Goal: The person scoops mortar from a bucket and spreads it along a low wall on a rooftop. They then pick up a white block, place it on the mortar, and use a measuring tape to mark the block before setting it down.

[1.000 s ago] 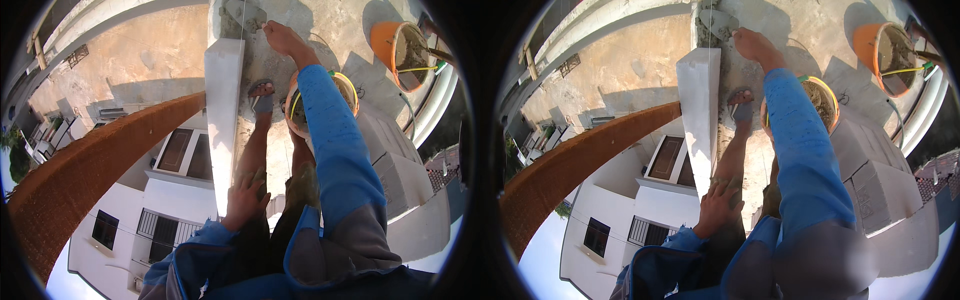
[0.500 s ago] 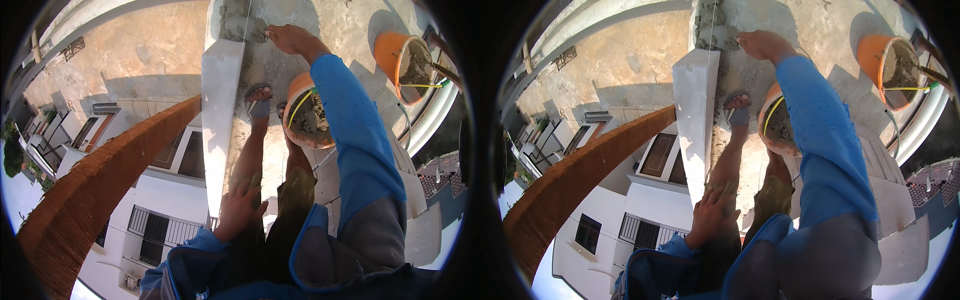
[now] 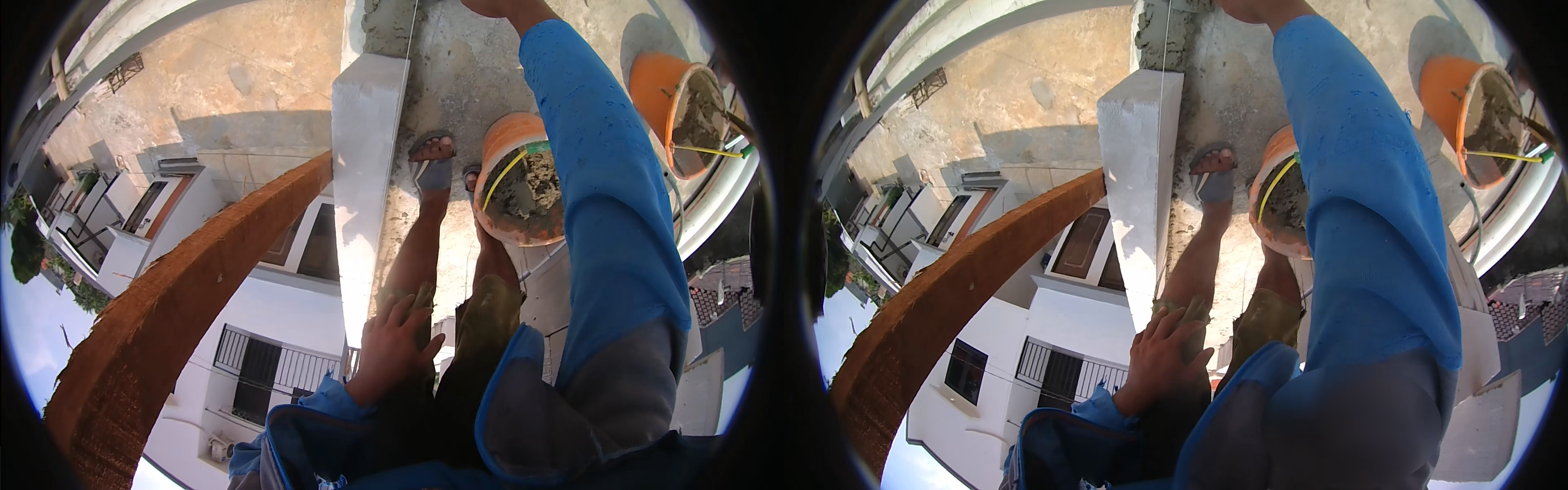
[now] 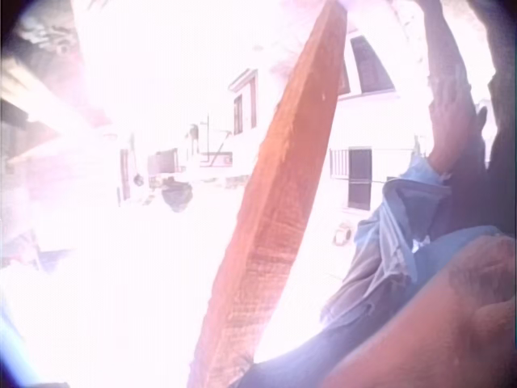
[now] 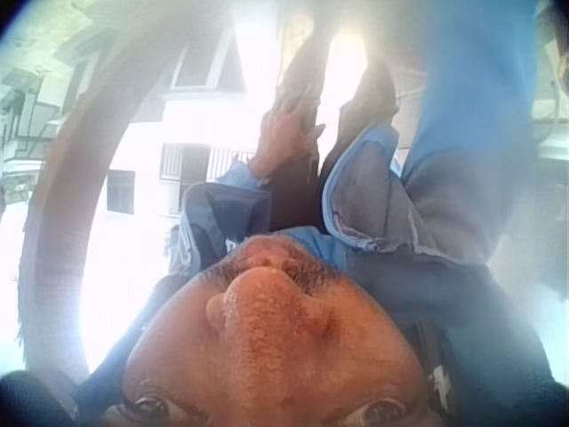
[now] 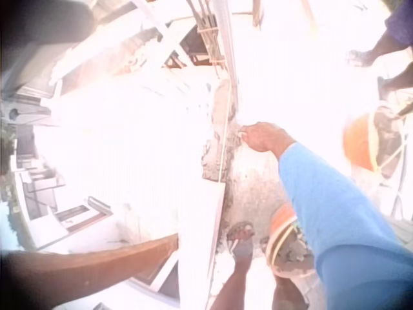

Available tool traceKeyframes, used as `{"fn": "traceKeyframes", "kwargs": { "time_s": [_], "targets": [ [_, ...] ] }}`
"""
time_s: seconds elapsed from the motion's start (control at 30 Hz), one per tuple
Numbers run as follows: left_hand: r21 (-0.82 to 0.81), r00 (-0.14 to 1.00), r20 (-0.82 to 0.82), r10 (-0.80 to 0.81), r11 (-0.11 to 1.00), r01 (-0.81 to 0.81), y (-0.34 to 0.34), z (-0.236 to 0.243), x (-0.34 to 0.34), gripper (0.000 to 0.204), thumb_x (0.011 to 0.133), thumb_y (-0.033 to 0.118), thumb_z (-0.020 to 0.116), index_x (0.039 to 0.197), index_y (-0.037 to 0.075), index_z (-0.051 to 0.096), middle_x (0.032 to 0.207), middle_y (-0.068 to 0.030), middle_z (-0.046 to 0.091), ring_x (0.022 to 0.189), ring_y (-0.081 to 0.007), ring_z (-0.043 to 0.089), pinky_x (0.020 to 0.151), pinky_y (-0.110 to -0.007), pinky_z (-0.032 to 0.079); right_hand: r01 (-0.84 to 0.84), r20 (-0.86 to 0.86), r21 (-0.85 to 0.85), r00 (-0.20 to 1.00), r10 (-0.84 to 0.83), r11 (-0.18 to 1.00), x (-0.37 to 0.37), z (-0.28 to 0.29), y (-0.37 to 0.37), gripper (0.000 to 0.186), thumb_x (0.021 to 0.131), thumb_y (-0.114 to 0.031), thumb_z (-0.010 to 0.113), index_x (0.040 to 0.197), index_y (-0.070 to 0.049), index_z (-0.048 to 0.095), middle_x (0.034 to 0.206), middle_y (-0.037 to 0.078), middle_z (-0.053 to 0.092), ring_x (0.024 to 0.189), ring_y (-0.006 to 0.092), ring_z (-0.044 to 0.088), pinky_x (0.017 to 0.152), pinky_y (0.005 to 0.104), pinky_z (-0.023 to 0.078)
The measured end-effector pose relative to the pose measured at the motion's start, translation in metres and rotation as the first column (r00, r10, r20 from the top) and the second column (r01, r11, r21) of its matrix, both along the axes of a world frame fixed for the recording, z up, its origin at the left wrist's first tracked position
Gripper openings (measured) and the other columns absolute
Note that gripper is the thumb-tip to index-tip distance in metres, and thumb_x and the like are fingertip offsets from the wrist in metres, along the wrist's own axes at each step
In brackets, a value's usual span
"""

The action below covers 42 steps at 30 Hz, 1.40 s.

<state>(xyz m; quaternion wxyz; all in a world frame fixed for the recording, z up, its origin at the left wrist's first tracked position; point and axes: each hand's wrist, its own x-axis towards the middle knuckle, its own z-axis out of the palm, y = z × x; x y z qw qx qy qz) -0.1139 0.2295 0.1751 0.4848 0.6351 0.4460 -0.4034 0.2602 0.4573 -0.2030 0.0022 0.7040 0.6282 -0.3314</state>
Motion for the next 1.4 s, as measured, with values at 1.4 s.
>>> {"fn": "traceKeyframes", "kwargs": {
  "time_s": [1.4],
  "targets": [
    [0.009,0.906,0.010,-0.424,0.906,0.424,-0.070,-0.014,-0.013,0.053,0.088,0.043,0.078,0.133,0.017,0.071,0.150,-0.0132,0.055,0.147,-0.0419,0.045,0.112,-0.062,0.044,0.901,0.167,-0.428,0.157,-0.973,0.072,-0.195,0.244,-0.481,0.037,0.107,-0.030,0.055,0.134,-0.005,0.053,0.112,0.028,0.073,0.101,0.0480,0.071,0.087,0.0563,0.054]
  ]
}}
